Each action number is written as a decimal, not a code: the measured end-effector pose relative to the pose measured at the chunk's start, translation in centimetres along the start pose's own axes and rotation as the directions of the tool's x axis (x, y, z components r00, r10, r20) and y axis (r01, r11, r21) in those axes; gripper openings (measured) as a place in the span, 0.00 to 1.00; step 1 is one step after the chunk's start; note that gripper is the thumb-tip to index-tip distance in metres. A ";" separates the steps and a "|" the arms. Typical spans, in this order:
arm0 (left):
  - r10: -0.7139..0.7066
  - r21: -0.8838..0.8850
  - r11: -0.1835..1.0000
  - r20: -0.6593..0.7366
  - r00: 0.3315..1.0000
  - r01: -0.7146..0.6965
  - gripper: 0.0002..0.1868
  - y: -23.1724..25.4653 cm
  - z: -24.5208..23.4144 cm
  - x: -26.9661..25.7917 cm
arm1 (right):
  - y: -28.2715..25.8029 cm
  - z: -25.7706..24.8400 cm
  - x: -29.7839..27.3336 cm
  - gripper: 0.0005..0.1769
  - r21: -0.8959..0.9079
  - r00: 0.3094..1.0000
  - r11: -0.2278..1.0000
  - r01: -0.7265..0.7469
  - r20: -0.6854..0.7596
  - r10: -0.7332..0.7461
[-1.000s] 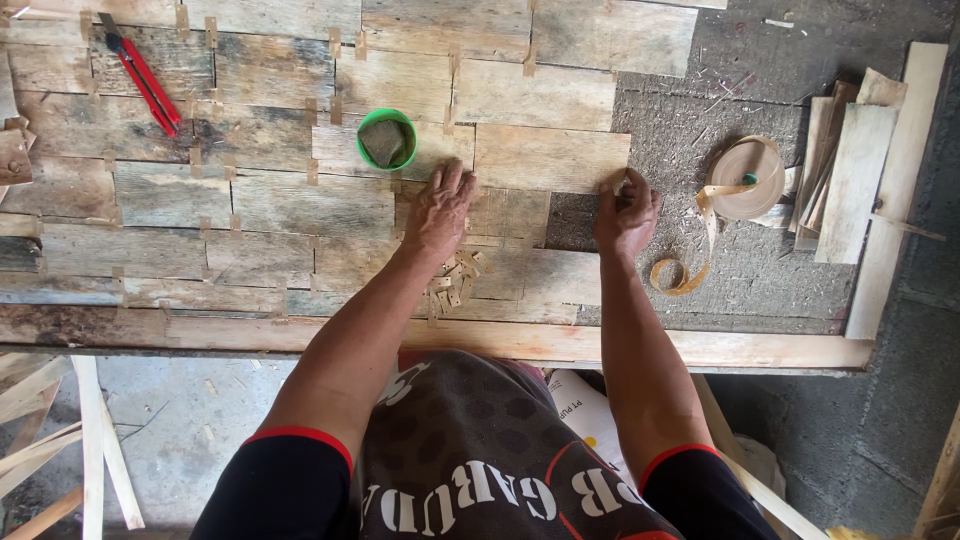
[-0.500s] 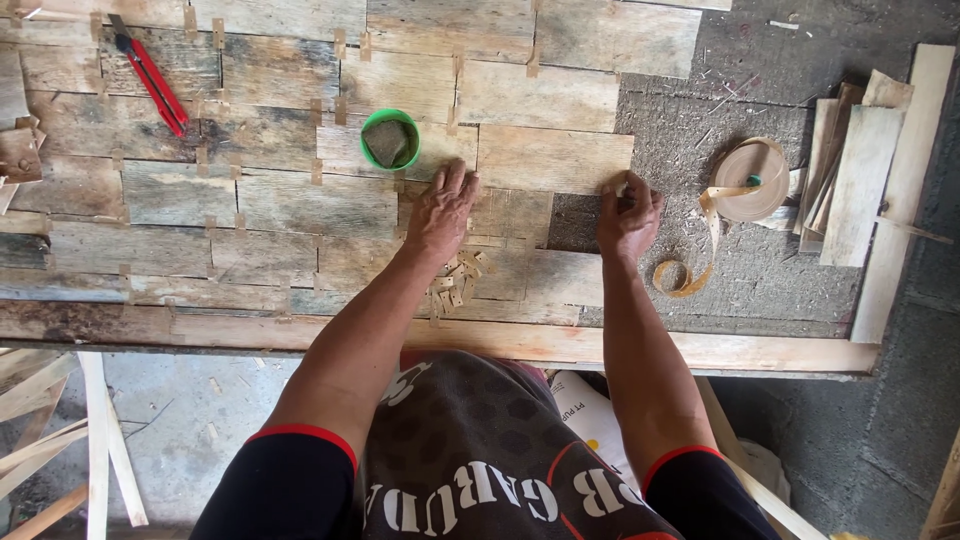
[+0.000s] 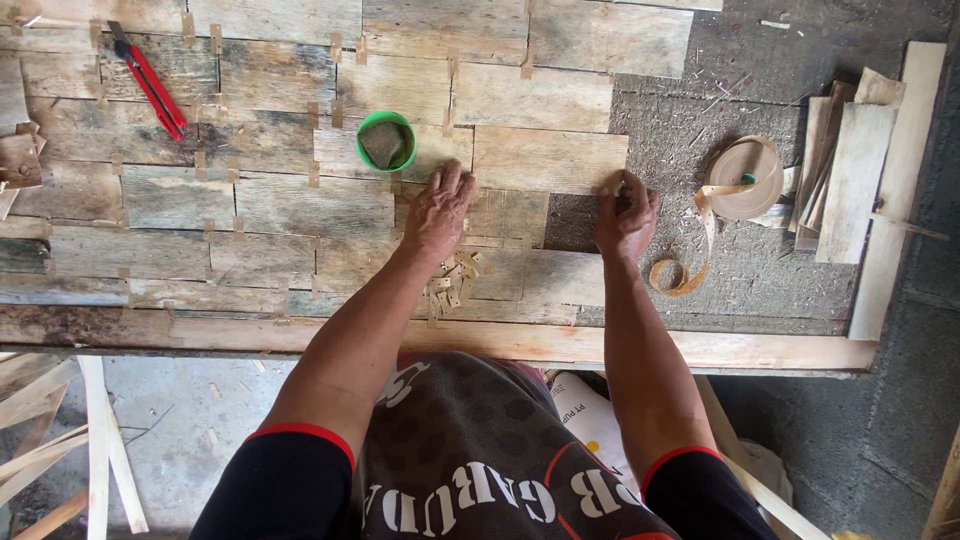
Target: Applying wood veneer or thin wood slats to a backing board using glue and tape.
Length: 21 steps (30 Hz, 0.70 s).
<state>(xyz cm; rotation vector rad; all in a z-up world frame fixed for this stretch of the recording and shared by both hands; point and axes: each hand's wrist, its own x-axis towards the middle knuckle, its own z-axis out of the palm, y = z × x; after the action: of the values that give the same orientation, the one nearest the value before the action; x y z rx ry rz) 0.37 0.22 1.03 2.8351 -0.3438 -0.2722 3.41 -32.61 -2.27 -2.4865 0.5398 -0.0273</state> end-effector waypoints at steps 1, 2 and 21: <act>0.004 0.017 1.000 0.010 1.000 -0.004 0.35 -0.1 0.1 0.0 | 0.4 0.3 0.1 0.20 -0.006 0.998 0.998 0.056 -0.022 -0.056; 0.008 0.034 0.999 0.020 1.000 -0.009 0.36 -0.2 0.3 0.1 | 0.9 0.5 0.1 0.19 -0.012 0.993 0.994 0.112 -0.043 -0.113; -0.022 0.199 0.980 0.131 0.991 -0.004 0.38 0.9 -0.8 0.5 | -0.7 -0.4 -0.4 0.33 0.018 1.000 1.000 0.019 0.015 -0.019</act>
<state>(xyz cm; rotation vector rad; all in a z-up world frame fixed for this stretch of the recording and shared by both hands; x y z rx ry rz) 0.87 -0.54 1.97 3.0228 -0.4062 -0.4535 3.29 -32.11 -1.53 -2.4720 0.5079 -0.0207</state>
